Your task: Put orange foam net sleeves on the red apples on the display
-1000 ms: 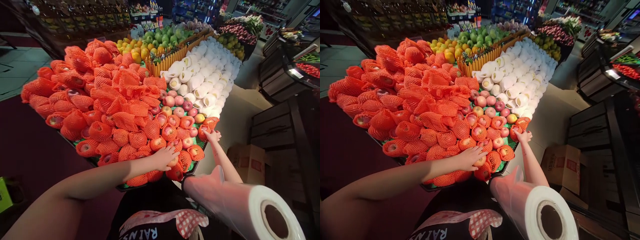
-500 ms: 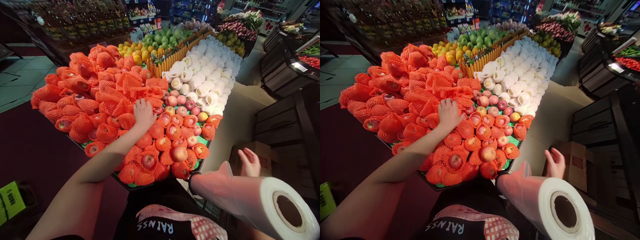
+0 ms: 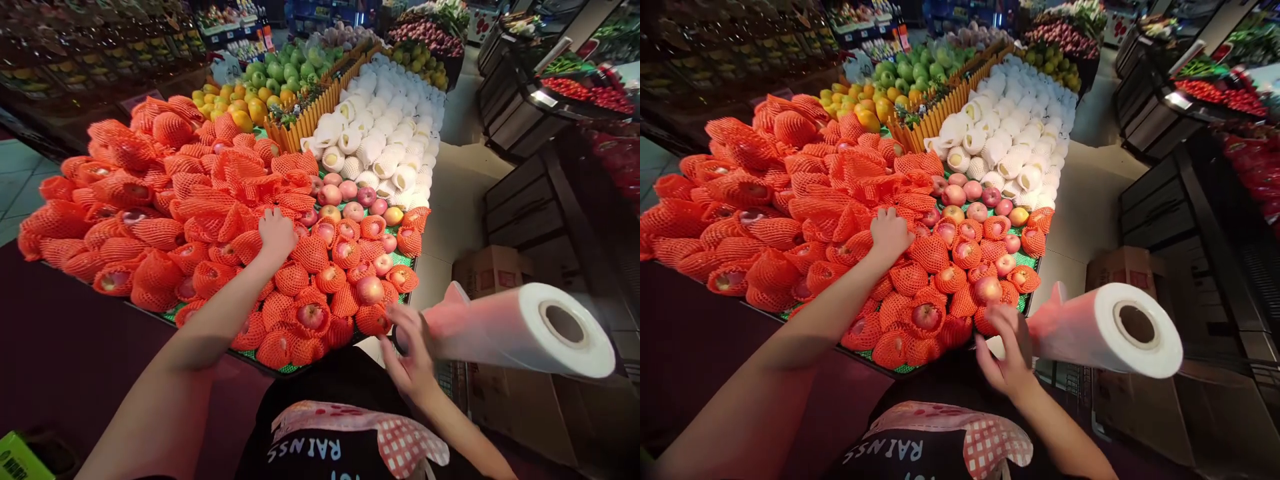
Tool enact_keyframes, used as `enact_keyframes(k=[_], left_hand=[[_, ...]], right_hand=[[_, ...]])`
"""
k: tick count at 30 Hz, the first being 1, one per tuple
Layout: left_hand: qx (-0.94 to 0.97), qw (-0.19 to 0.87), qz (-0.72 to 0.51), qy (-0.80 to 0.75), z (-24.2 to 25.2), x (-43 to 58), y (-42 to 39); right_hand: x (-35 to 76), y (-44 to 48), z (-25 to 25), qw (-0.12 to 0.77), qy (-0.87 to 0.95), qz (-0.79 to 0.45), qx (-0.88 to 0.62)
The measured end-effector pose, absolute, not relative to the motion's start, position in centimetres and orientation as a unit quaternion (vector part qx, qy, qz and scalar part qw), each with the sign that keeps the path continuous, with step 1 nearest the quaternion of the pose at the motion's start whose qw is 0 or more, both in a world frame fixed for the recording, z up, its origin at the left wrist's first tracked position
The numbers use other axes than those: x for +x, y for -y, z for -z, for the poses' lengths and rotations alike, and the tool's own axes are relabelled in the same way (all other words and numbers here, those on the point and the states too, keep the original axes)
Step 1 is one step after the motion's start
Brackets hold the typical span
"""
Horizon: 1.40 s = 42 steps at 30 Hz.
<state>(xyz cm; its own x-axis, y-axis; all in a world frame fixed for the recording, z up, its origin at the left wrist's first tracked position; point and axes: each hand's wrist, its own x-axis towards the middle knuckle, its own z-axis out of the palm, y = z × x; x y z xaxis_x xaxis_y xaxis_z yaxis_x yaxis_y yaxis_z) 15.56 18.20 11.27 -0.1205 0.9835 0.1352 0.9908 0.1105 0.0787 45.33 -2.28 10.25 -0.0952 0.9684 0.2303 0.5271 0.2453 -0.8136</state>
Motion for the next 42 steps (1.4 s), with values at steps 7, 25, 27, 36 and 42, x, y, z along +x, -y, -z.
enact_keyframes(k=[7, 25, 27, 36, 42], left_hand=[[-0.686, 0.041, 0.238, 0.686, -13.8, 12.4, -15.0], [-0.724, 0.007, 0.437, 0.534, -12.2, 10.7, -12.1], [-0.711, -0.034, 0.488, 0.505, -12.7, 11.4, -10.6], [-0.590, -0.482, 0.456, 0.460, -10.6, 16.0, -1.9], [-0.635, -0.593, 0.360, 0.339, -8.7, 16.5, 1.0]], right_hand=[[41.9, -5.5, -3.1, 0.271, 0.667, -0.111, -0.685], [37.8, -4.2, -3.1, 0.161, 0.839, -0.191, -0.483], [38.3, -4.3, -3.3, 0.172, 0.834, -0.231, -0.471], [40.1, -1.8, -6.2, 0.417, 0.610, -0.497, -0.454], [39.8, 0.4, -7.5, 0.480, 0.457, -0.574, -0.481]])
